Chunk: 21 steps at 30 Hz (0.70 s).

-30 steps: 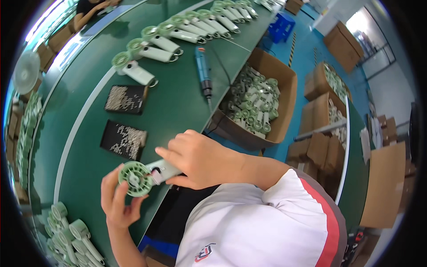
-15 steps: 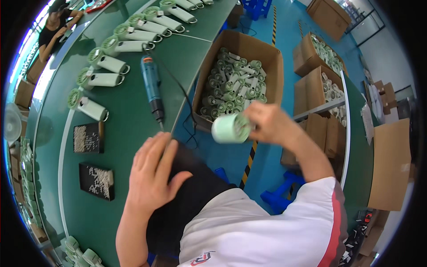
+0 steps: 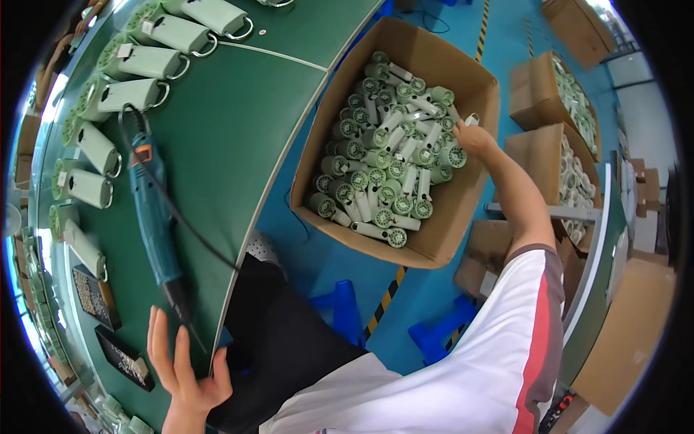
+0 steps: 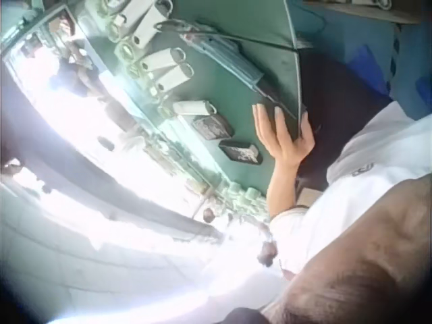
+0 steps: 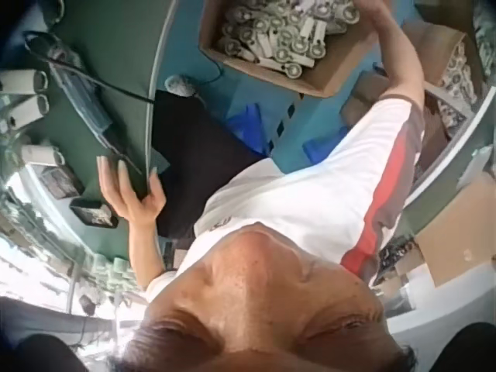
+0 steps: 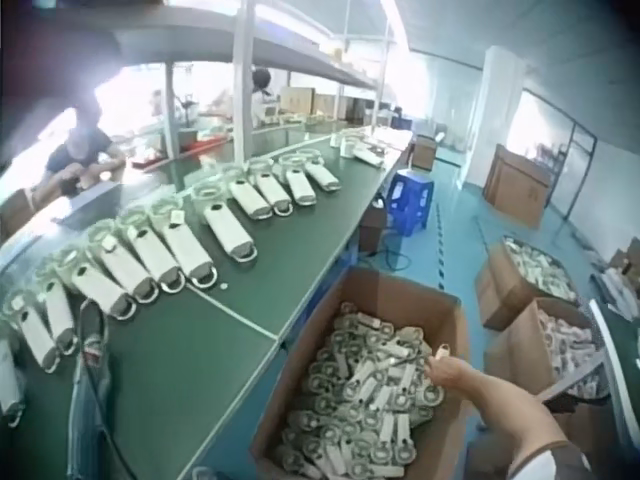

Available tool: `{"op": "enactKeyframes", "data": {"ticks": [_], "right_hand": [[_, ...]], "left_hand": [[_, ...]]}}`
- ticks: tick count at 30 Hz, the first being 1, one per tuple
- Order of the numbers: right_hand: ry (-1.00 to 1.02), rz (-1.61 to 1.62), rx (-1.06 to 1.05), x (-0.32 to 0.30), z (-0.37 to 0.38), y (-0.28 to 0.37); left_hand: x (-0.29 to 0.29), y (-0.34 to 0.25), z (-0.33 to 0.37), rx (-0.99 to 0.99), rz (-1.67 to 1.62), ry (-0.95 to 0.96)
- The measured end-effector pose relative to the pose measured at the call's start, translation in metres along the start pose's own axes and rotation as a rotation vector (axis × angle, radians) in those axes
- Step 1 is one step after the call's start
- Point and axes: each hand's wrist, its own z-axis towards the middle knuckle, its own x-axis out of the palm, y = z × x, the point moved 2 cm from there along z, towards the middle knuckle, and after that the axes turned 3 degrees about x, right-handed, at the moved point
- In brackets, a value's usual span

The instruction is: Assemble handheld portable fans by attaching housing components and driving screws using an electric screwdriver.

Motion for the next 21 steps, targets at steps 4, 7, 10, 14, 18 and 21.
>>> {"op": "enactKeyframes", "data": {"ticks": [4, 7, 10, 14, 18, 21], "right_hand": [[-0.133, 0.084, -0.122, 0.024, 0.065, 0.032], [-0.061, 0.277, 0.068, 0.068, 0.103, 0.018], [0.032, 0.247, 0.117, 0.089, 0.114, -0.014], [0.102, 0.245, 0.120, 0.082, 0.113, -0.008], [0.248, 0.367, 0.207, 0.107, 0.101, -0.007], [0.169, 0.078, -0.138, 0.144, 0.092, -0.019]], "left_hand": [[-0.003, 0.000, -0.004, -0.046, 0.039, 0.072], [0.002, 0.000, -0.007, -0.080, 0.018, 0.108], [-0.002, 0.003, -0.015, -0.118, 0.035, 0.147], [-0.004, 0.001, -0.017, -0.149, 0.019, 0.172], [-0.001, -0.005, 0.009, -0.101, 0.073, 0.081], [-0.003, -0.002, 0.003, -0.129, 0.022, 0.119]]}}
